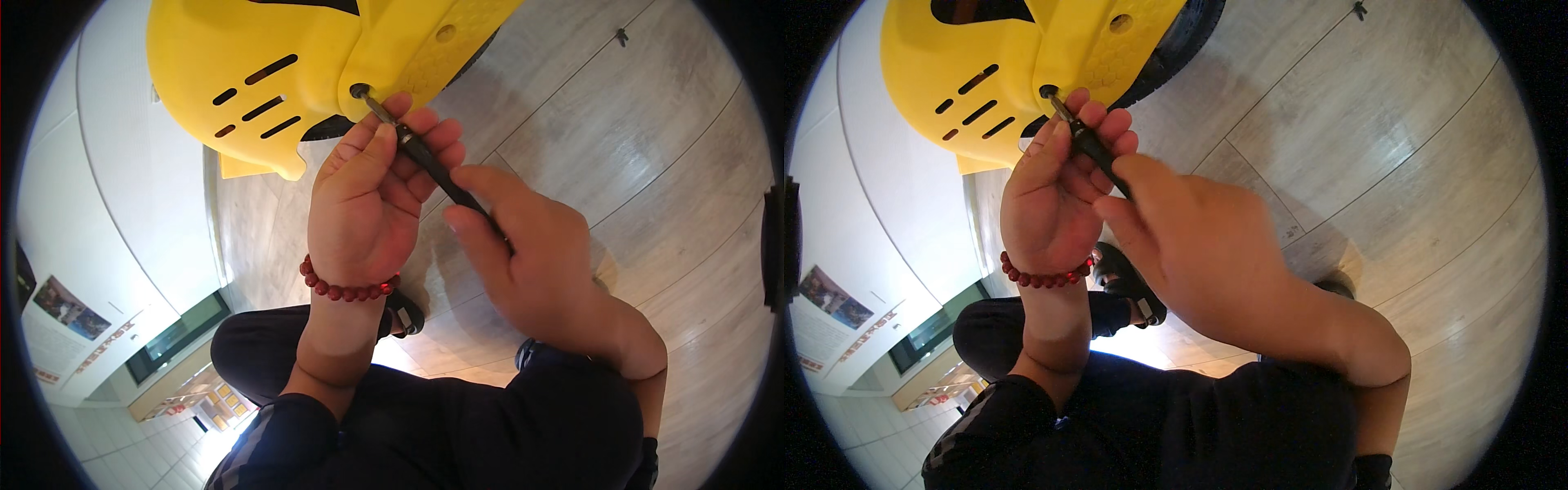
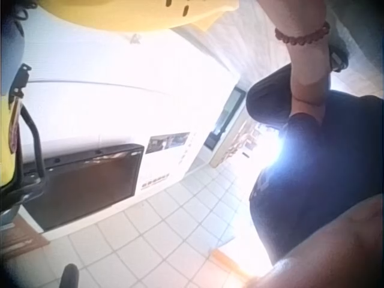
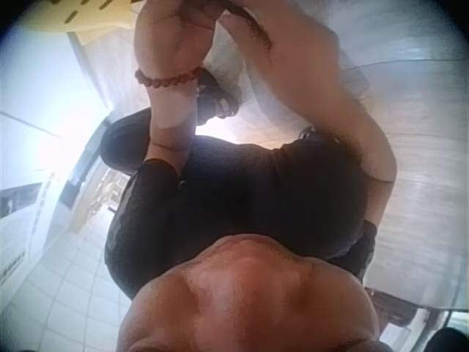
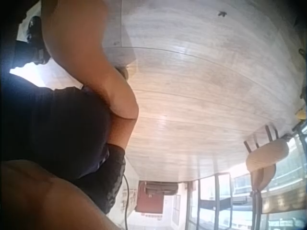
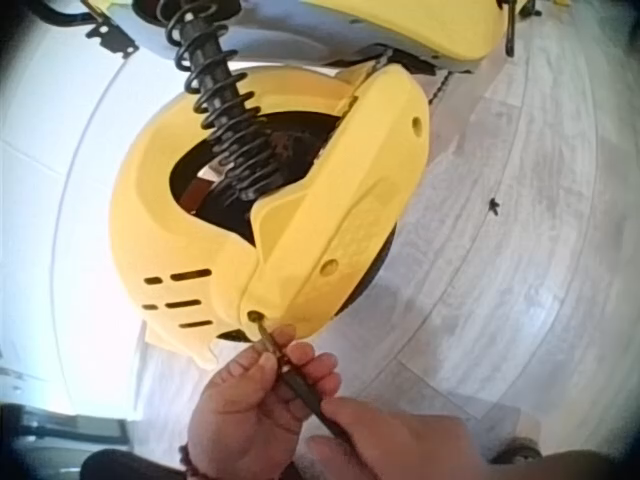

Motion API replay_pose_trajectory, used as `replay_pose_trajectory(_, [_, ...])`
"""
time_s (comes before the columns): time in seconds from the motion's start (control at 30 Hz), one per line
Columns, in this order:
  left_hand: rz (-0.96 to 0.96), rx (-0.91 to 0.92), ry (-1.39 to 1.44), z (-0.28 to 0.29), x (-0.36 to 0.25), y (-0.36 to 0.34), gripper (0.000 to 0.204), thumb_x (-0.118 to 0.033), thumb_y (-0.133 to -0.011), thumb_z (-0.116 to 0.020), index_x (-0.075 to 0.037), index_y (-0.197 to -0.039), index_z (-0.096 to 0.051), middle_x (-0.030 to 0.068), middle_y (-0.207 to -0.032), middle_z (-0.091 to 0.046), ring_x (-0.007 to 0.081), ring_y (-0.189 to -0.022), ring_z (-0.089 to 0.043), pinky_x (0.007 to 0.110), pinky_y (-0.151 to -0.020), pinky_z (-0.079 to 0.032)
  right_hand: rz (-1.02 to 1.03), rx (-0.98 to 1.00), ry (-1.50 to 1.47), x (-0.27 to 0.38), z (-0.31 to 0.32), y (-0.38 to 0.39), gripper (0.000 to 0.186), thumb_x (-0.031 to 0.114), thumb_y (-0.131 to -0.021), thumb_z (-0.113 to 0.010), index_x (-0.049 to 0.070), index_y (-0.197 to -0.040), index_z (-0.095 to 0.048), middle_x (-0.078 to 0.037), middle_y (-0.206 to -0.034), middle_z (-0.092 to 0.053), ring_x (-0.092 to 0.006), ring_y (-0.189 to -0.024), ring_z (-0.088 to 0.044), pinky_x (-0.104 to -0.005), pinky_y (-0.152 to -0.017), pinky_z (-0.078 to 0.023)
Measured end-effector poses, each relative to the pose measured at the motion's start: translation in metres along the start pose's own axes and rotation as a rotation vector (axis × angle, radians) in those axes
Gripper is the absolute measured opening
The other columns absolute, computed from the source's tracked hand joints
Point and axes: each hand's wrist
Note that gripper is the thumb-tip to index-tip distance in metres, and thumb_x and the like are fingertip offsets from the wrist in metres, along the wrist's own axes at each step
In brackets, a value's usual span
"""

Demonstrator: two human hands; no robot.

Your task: Removing a yellow plastic side panel from a motorcycle using an Allen key.

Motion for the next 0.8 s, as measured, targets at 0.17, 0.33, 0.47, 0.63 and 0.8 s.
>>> replay_pose_trajectory(0.17, [0.001, -0.059, -0.032, -0.004, 0.0, -0.001, 0.025, -0.015, -0.094, -0.042, 0.0, -0.114, -0.048, 0.0122, -0.1, -0.061, 0.0271, -0.093, -0.061, 0.039, -0.082, -0.05, 0.513, -0.23, 0.632, -0.004, 0.001, 0.003, 0.028, 0.018, -0.075, -0.064, 0.006, -0.099, -0.06, -0.002, -0.062, -0.041, -0.0123, -0.045, -0.043, -0.0245, -0.037, -0.034])
replay_pose_trajectory(0.33, [0.014, -0.02, 0.018, 0.001, -0.002, -0.004, 0.023, -0.016, -0.094, -0.044, -0.001, -0.11, -0.05, 0.0104, -0.095, -0.061, 0.0254, -0.087, -0.061, 0.038, -0.078, -0.049, 0.436, -0.063, 0.375, 0.003, 0.007, 0.001, 0.044, 0.017, -0.076, -0.069, 0.003, -0.116, -0.056, -0.006, -0.073, -0.044, -0.0186, -0.056, -0.044, -0.0262, -0.047, -0.04])
replay_pose_trajectory(0.47, [-0.003, -0.013, -0.005, 0.0, -0.005, -0.002, 0.026, -0.018, -0.094, -0.045, 0.0, -0.112, -0.051, 0.0083, -0.095, -0.061, 0.0222, -0.088, -0.06, 0.037, -0.084, -0.048, 0.375, -0.046, -0.065, 0.001, 0.004, 0.001, 0.054, 0.021, -0.078, -0.069, -0.001, -0.122, -0.048, -0.009, -0.08, -0.048, -0.0205, -0.061, -0.047, -0.0276, -0.054, -0.042])
replay_pose_trajectory(0.63, [-0.003, -0.086, -0.01, -0.008, -0.006, -0.001, 0.026, -0.019, -0.094, -0.045, -0.001, -0.111, -0.051, 0.0087, -0.093, -0.061, 0.0236, -0.085, -0.061, 0.039, -0.081, -0.049, 0.441, -0.12, 0.027, -0.008, -0.004, 0.003, 0.056, 0.018, -0.078, -0.068, -0.004, -0.123, -0.044, -0.011, -0.086, -0.049, -0.0241, -0.067, -0.052, -0.0311, -0.061, -0.045])
replay_pose_trajectory(0.8, [0.017, -0.1, -0.031, -0.007, -0.009, 0.0, 0.025, -0.02, -0.093, -0.047, -0.002, -0.111, -0.05, 0.0081, -0.09, -0.062, 0.0229, -0.082, -0.063, 0.038, -0.076, -0.051, 0.693, -0.035, 0.335, -0.009, -0.002, -0.002, 0.043, 0.016, -0.079, -0.065, -0.002, -0.114, -0.049, -0.016, -0.093, -0.054, -0.0288, -0.081, -0.056, -0.0343, -0.068, -0.049])
Point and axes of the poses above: each hand's wrist, its own y-axis away from the middle knuckle, its own z-axis out of the back of the hand, x = y × z
